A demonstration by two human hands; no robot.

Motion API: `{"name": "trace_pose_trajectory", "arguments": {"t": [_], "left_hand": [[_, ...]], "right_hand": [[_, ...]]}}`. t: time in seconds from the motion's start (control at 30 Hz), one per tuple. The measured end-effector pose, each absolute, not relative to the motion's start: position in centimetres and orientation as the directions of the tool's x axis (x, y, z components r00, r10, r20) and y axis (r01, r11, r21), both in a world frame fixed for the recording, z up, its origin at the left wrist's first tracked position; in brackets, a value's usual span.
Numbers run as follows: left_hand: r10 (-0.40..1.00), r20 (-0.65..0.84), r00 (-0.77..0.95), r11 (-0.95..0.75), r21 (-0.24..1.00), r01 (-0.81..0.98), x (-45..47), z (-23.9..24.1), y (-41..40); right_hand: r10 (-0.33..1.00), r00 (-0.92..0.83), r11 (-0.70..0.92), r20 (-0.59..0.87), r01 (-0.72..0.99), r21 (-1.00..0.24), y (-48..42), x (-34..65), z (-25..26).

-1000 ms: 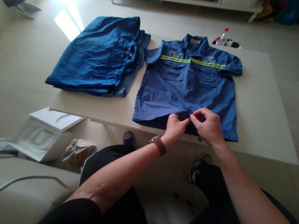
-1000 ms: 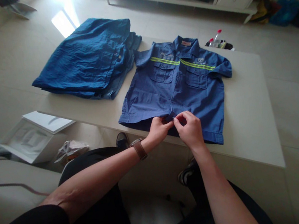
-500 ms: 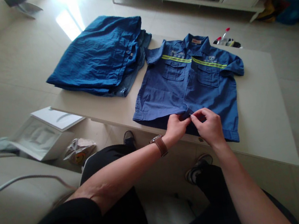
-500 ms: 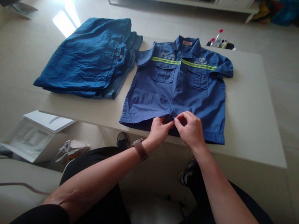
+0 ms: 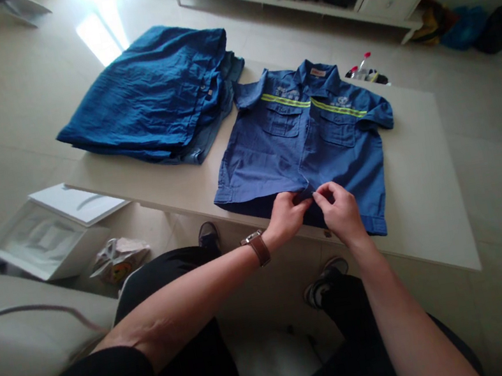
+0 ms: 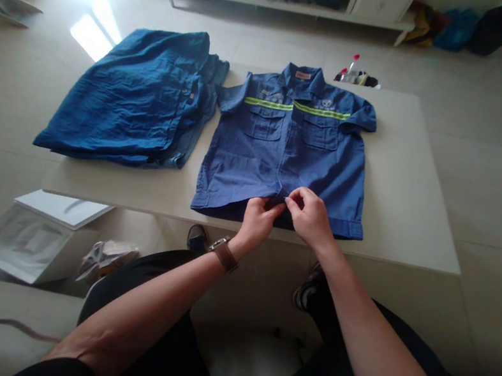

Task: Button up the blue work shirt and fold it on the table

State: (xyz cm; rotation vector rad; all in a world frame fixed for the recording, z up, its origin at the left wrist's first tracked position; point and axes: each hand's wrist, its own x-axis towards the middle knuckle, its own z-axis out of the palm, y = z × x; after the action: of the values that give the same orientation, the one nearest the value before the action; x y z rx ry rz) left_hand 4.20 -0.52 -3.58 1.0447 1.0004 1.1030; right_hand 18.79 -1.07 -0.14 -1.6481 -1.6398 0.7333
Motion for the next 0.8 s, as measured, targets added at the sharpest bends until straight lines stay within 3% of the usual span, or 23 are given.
{"name": "trace_pose_trajectory", "arguments": {"t": [0.17, 0.37, 0.47, 0.53, 0.57, 0.63, 0.7, 0.73, 0.8], "left_hand": [[0.977, -0.088, 0.193, 0.112, 0.987, -0.116, 3.6, -3.5, -0.7], [0.959, -0.144, 0.242, 0.194, 0.961, -0.195, 3.8, -3.0, -1.2], [0.932, -0.234, 0.276, 0.262, 0.963, -0.067, 3.7, -2.7, -1.7], [0.861, -0.309, 0.404, 0.292, 0.951, 0.107, 3.1, -2.3, -2.1], [0.775, -0.369, 0.513, 0.31, 0.929, 0.201, 2.5, -2.0, -2.2], [0.46, -0.494, 0.738, 0.337, 0.866, 0.37, 1.1, -1.2, -2.4], [0.173, -0.529, 0.831, 0.345, 0.823, 0.452, -0.4, -0.4, -2.1], [0.143, -0.529, 0.836, 0.34, 0.82, 0.46, -1.1, -0.1, -1.9], [0.32, -0.525, 0.789, 0.289, 0.847, 0.446, -1.9, 0.2, -1.2]], "right_hand": [[0.986, 0.05, -0.165, -0.158, 0.349, -0.922, -0.6, 19.1, -0.5], [0.947, 0.028, -0.321, -0.321, 0.168, -0.932, -0.6, 19.1, 0.0], [0.956, 0.042, -0.289, -0.29, 0.288, -0.913, -1.0, 19.2, 0.0], [0.968, 0.045, -0.241, -0.248, 0.445, -0.863, -1.4, 19.4, -0.3], [0.972, 0.041, -0.22, -0.233, 0.512, -0.83, -1.8, 19.4, -0.5], [0.972, 0.021, -0.199, -0.232, 0.594, -0.78, -2.6, 19.4, -1.1], [0.966, -0.007, -0.197, -0.259, 0.63, -0.751, -3.6, 19.2, -1.6], [0.959, -0.025, -0.196, -0.281, 0.654, -0.73, -4.1, 19.0, -1.9], [0.949, -0.059, -0.169, -0.309, 0.732, -0.66, -4.8, 18.6, -2.1]]}}
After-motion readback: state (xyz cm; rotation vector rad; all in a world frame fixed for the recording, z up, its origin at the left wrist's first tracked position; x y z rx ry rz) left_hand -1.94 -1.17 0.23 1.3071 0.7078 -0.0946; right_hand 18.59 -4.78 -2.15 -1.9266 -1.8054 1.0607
